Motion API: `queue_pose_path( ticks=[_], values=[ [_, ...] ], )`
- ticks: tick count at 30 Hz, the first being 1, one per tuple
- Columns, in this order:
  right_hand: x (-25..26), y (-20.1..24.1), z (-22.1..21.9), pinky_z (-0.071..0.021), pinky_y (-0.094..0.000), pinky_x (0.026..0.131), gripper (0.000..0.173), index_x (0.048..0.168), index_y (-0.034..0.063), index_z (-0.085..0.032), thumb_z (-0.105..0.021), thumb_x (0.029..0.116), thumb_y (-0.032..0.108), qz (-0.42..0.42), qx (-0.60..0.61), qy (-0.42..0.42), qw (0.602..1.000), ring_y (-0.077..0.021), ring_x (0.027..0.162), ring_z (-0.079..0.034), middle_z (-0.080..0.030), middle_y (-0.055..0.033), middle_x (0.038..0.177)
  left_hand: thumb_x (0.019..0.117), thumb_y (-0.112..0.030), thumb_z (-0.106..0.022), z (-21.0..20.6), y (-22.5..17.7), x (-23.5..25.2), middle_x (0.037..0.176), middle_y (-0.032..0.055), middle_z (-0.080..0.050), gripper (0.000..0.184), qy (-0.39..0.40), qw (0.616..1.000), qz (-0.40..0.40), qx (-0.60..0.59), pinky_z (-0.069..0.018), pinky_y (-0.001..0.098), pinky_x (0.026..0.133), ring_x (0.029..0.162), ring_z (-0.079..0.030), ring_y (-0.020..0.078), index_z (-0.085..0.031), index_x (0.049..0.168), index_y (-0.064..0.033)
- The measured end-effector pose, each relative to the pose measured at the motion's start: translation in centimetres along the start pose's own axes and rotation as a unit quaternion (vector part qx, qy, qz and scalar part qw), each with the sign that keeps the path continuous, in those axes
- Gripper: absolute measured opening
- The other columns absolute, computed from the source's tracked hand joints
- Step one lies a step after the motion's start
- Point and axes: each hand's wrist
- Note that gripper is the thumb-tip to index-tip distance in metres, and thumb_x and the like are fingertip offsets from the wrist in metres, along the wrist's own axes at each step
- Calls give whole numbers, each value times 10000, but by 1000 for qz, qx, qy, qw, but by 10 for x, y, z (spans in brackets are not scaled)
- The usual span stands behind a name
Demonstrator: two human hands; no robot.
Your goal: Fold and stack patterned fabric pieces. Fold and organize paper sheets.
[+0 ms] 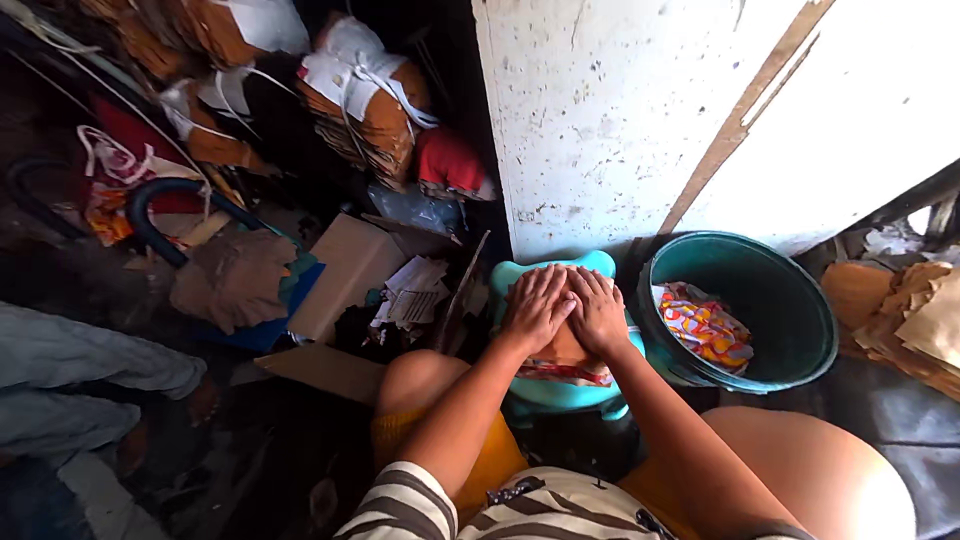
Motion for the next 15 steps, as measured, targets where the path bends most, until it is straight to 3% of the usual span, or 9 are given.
queue_pose_path(
  ticks=[5, 8, 10, 13, 15],
  values=[
    [2, 10, 16, -137, -671, 1213, 619, 1594, 202, -402, -185, 1076, 464, -9, -11, 28, 1000, -326, 1551, -263, -362, -78, 1653, 1104, -461, -249, 11, -5, 1, 1659, 94, -334, 601, -10, 999, 11, -31, -104, 541, 1268, 1552, -251, 296, -380, 1598, -145],
    [-5, 18, 30, -40, -727, 1198, 600, 1604, 175, -376, -213, 1100, 458, -32, -4, 55, 998, -347, 1562, -225, -338, -112, 1660, 1109, -438, -275, 22, -14, -5, 1655, 123, -332, 576, 10, 997, 40, -67, -100, 589, 1256, 1554, -237, 327, -419, 1578, -137],
    [-3, 26, 43, -16, -730, 1197, 613, 1594, 145, -393, -213, 1099, 458, -20, -20, 21, 999, -368, 1556, -235, -356, -135, 1648, 1112, -418, -280, 27, -14, 1, 1656, 129, -328, 560, 6, 995, 55, -80, -93, 614, 1249, 1556, -229, 338, -444, 1564, -132],
    [-5, 28, 35, -25, -712, 1208, 628, 1589, 133, -401, -192, 1091, 455, 16, -49, 11, 999, -372, 1552, -248, -365, -138, 1643, 1116, -416, -268, 21, -11, -1, 1670, 113, -303, 552, 19, 995, 80, -63, -78, 645, 1238, 1564, -200, 344, -406, 1588, -163],
    [-4, 18, 20, -98, -674, 1222, 643, 1583, 160, -418, -180, 1085, 490, 13, -52, 19, 998, -344, 1547, -272, -373, -114, 1642, 1111, -359, -297, 18, -9, 1, 1661, 120, -321, 530, 19, 995, 84, -59, -119, 630, 1240, 1557, -223, 342, -381, 1600, -172]
  ],
)
Point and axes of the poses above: each hand's wrist, its own x-axis towards the middle knuckle, its own z-axis out of the back of the hand, y = z × x
